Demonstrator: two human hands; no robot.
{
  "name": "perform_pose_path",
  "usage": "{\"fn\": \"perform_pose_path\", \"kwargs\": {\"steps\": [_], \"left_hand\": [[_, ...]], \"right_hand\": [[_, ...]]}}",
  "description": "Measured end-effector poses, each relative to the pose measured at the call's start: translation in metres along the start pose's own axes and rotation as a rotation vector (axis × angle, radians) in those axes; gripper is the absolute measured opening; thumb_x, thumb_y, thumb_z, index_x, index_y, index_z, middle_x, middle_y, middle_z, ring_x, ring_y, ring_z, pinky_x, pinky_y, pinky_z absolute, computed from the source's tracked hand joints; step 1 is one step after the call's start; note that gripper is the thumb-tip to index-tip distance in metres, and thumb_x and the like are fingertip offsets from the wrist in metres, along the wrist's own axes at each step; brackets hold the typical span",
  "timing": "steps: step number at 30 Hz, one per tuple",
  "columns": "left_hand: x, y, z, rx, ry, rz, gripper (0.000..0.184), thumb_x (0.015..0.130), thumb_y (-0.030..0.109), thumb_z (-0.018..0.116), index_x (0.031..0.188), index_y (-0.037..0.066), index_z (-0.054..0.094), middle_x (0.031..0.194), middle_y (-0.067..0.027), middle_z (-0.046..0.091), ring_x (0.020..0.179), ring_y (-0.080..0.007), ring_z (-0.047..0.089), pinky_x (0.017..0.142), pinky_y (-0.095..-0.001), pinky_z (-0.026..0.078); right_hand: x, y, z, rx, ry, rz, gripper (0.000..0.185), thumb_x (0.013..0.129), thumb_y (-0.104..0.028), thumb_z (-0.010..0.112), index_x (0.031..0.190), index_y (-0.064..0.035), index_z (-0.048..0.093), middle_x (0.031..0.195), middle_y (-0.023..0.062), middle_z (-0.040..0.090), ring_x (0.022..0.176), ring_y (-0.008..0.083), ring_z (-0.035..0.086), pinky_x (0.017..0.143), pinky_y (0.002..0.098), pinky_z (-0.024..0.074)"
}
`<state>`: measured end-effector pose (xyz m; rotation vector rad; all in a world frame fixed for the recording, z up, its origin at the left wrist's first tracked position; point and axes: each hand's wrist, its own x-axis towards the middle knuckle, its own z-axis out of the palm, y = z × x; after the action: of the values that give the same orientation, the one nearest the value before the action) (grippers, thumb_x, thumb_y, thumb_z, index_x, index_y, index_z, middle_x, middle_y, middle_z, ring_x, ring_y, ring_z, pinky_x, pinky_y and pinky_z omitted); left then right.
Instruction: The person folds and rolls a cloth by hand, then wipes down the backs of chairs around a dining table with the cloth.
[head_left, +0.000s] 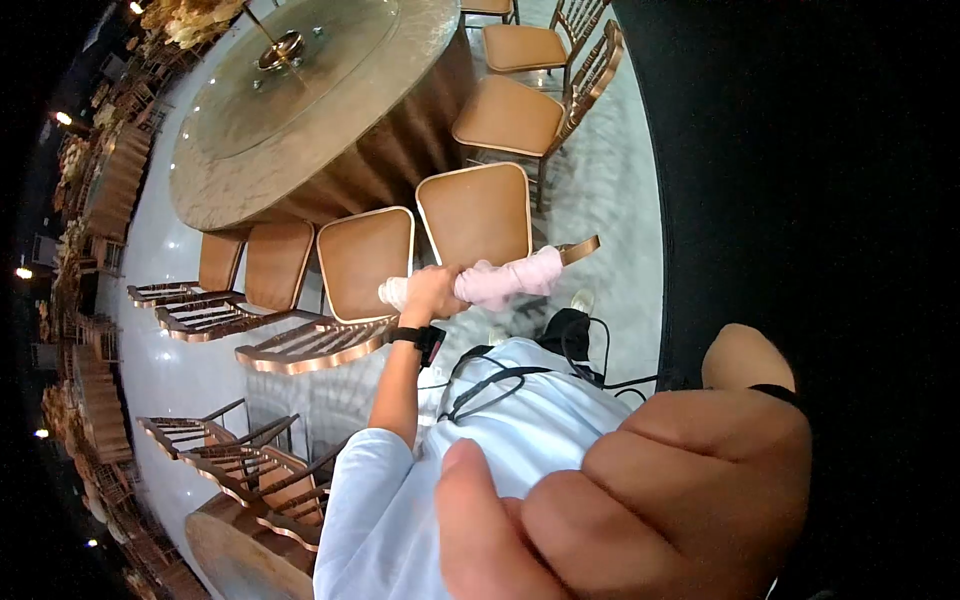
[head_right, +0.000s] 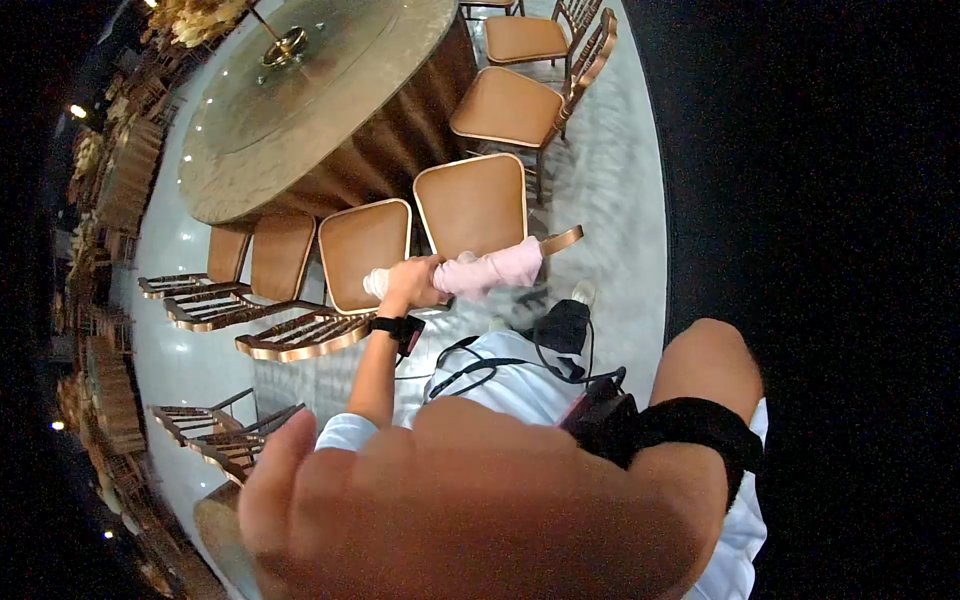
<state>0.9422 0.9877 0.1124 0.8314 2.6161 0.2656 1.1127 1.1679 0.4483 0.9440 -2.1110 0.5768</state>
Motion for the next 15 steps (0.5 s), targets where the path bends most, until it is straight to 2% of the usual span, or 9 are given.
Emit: {"fn": "perform_pose_path", "kwargs": {"steps": [2,6,15], "left_hand": [[-0.001,0.003,-0.003,-0.029,-0.025,-0.013,0.056,0.06,0.039,0.077,0.111,0.018,0.066,0.095,-0.0153,0.07,0.093,-0.0325,0.066,0.08,-0.0451,0.053],[0.001,-0.008,0.014,-0.021,0.083,0.037,0.056,0.06,0.039,0.077,0.111,0.019,0.066,0.093,-0.0153,0.07,0.09,-0.0331,0.067,0.079,-0.0453,0.053],[0.001,-0.002,0.006,0.0,0.022,0.003,0.056,0.06,0.04,0.077,0.113,0.022,0.066,0.093,-0.0144,0.07,0.09,-0.0324,0.067,0.08,-0.0437,0.054]], "right_hand": [[-0.001,0.001,0.001,0.011,-0.003,0.007,0.021,0.077,-0.016,0.068,0.096,-0.0062,0.071,0.054,-0.0018,0.047,0.044,0.0069,0.045,0.041,0.0217,0.0361],[0.001,0.001,0.004,0.023,-0.002,-0.021,0.022,0.079,-0.017,0.067,0.098,-0.0065,0.071,0.051,-0.0036,0.045,0.043,0.0054,0.043,0.041,0.0202,0.0335],[0.005,0.0,0.003,-0.004,0.047,-0.034,0.029,0.08,-0.021,0.067,0.108,-0.0118,0.07,0.053,-0.0053,0.041,0.044,0.0043,0.04,0.043,0.0195,0.0339]]}}
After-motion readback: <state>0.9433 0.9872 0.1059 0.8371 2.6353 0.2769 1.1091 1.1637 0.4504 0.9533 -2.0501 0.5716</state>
